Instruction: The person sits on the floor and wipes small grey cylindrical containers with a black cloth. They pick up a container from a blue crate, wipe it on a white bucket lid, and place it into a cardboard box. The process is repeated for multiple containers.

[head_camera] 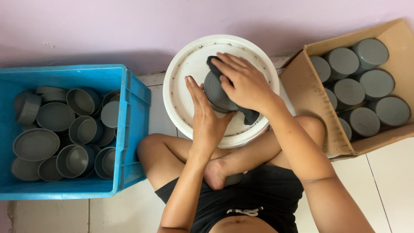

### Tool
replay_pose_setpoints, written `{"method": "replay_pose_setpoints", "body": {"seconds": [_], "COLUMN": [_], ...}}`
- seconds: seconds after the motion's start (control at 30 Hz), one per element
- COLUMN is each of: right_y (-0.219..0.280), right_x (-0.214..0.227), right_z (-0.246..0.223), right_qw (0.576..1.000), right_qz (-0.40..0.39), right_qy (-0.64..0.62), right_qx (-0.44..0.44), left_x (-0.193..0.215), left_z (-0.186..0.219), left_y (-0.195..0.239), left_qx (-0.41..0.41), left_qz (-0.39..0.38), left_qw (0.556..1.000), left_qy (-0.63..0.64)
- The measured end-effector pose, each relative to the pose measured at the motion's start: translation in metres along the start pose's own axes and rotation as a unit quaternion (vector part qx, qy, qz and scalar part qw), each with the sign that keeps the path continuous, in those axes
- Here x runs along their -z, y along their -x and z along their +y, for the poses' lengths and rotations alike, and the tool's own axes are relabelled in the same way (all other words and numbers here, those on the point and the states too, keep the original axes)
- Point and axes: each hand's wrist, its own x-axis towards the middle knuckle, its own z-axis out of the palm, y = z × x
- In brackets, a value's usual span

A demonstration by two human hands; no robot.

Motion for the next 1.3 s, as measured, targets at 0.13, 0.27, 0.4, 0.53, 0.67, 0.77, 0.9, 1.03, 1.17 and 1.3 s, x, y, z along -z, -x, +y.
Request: {"method": "replay_pose_setpoints", "body": {"seconds": [0.13,0.27,0.4,0.53,0.67,0.77,0.9,1.03,1.17,1.3], "right_y": [0.006,0.016,0.023,0.036,0.040,0.028,-0.017,-0.058,-0.070,-0.073], "right_x": [-0.002,-0.025,-0.024,-0.017,-0.012,0.002,0.036,0.041,0.041,0.034], "right_z": [0.000,0.018,0.013,0.003,0.010,0.018,0.009,-0.014,-0.050,-0.074], "right_qw": [0.992,0.978,0.962,0.954,0.959,0.977,0.992,0.991,0.947,0.861], "right_qz": [-0.016,0.082,0.142,0.166,0.140,0.108,-0.044,-0.127,-0.301,-0.487], "right_qy": [-0.025,-0.001,0.053,0.074,0.077,0.040,-0.025,-0.012,-0.074,-0.010], "right_qx": [-0.121,-0.193,-0.227,-0.239,-0.234,-0.177,-0.115,-0.045,0.085,0.149], "left_x": [0.007,0.000,-0.007,-0.008,-0.016,-0.015,-0.012,-0.014,-0.016,-0.030], "left_z": [0.015,0.014,0.004,0.001,-0.010,-0.007,0.020,0.034,0.033,0.014], "left_y": [0.001,0.007,0.010,0.011,0.012,0.013,0.015,0.013,0.017,0.026], "left_qx": [0.001,-0.089,-0.173,-0.206,-0.246,-0.259,-0.264,-0.248,-0.241,-0.232], "left_qz": [-0.011,-0.043,-0.034,-0.039,-0.026,-0.021,-0.006,0.003,-0.010,-0.015], "left_qw": [1.000,0.981,0.952,0.952,0.943,0.936,0.903,0.893,0.882,0.876], "left_qy": [-0.017,-0.168,-0.252,-0.222,-0.224,-0.240,-0.340,-0.377,-0.404,-0.422]}}
